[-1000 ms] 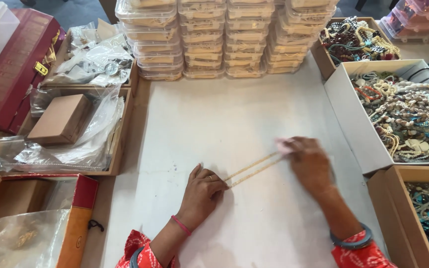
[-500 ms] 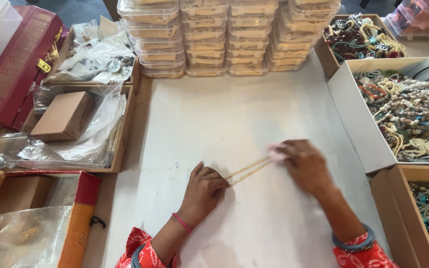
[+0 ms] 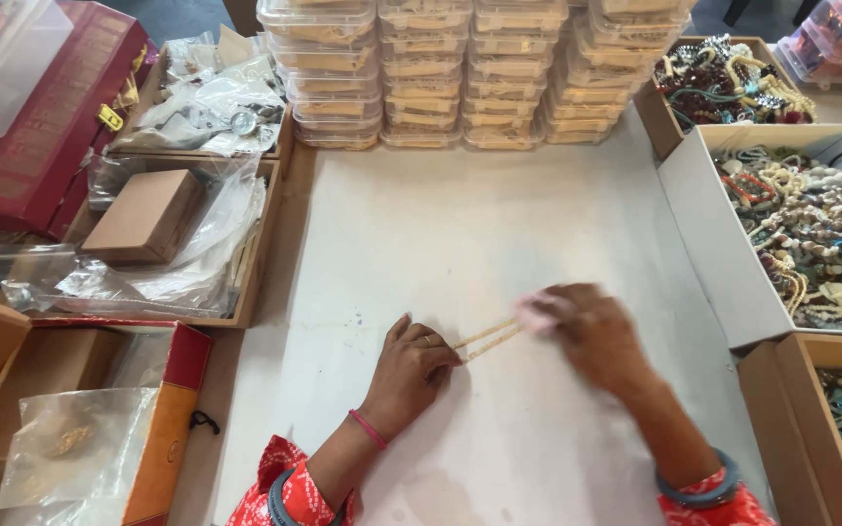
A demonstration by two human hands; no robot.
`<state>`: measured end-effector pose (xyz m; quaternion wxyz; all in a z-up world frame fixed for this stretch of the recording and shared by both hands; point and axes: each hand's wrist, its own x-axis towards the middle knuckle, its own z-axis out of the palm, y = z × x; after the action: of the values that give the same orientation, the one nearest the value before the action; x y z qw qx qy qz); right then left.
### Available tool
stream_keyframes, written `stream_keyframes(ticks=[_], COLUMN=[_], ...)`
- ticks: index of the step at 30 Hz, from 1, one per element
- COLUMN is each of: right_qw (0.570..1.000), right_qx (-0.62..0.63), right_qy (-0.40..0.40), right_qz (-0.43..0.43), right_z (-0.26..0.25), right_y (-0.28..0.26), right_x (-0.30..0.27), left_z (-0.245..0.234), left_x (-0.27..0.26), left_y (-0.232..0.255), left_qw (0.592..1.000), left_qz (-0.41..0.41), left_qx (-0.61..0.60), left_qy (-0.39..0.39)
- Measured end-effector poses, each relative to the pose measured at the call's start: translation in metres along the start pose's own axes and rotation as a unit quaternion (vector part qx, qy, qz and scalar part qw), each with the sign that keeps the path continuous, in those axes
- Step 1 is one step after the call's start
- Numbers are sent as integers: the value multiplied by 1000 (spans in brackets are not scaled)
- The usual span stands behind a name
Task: The person places a small item into a clear plastic container and stacks it with others. They then pick up a beaded necklace, wipe it with a pink cloth, and place it into a small plastic bag. Finally, they put the bagged necklace into a small beige drawstring pouch and place the pouch into a clear plastic container.
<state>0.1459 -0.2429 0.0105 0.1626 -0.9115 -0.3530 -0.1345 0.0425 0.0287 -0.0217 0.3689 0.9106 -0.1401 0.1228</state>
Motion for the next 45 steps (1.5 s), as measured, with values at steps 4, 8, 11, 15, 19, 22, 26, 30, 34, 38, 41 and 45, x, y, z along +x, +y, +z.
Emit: stream_keyframes(ticks=[4,8,11,15,19,22,26,30,34,38,41,45], right_qw=[987,969,962,985,1000,996,997,993,967,941,945,954], right_qx=[-77,-123,-164,-116,12,76,-13,-109,-247,-318,-307,-285], right_qy=[13,-42,-70,-8,18,7,16,3,-65,-119,-111,-87], right_qz=[143,211,207,126,21,-45,-77,-41,3,6,20,3], right_z=[-32,-54,-50,-48,-5,29,71,103,126,130,130,131], right_y=[42,55,56,34,21,3,10,41,66,71,72,77], right_x=[-14,-25,-20,-2,22,34,25,16,20,19,17,14], left_z=[1,-3,-15,-47,-89,-135,-203,-249,-259,-253,-251,-249], left_x=[-1,-1,0,-10,-50,-92,-151,-201,-228,-231,-225,-223], left_y=[-1,1,7,17,24,39,59,49,12,-15,-18,-32], left_qw=[1000,1000,1000,995,984,970,926,871,844,831,828,826], left_qz=[-11,-9,0,23,-32,-64,-132,-265,-349,-390,-396,-387], left_qx=[5,7,-13,-53,40,113,212,272,289,308,321,357], left_qy=[-5,-16,-6,77,168,204,285,310,287,250,234,201])
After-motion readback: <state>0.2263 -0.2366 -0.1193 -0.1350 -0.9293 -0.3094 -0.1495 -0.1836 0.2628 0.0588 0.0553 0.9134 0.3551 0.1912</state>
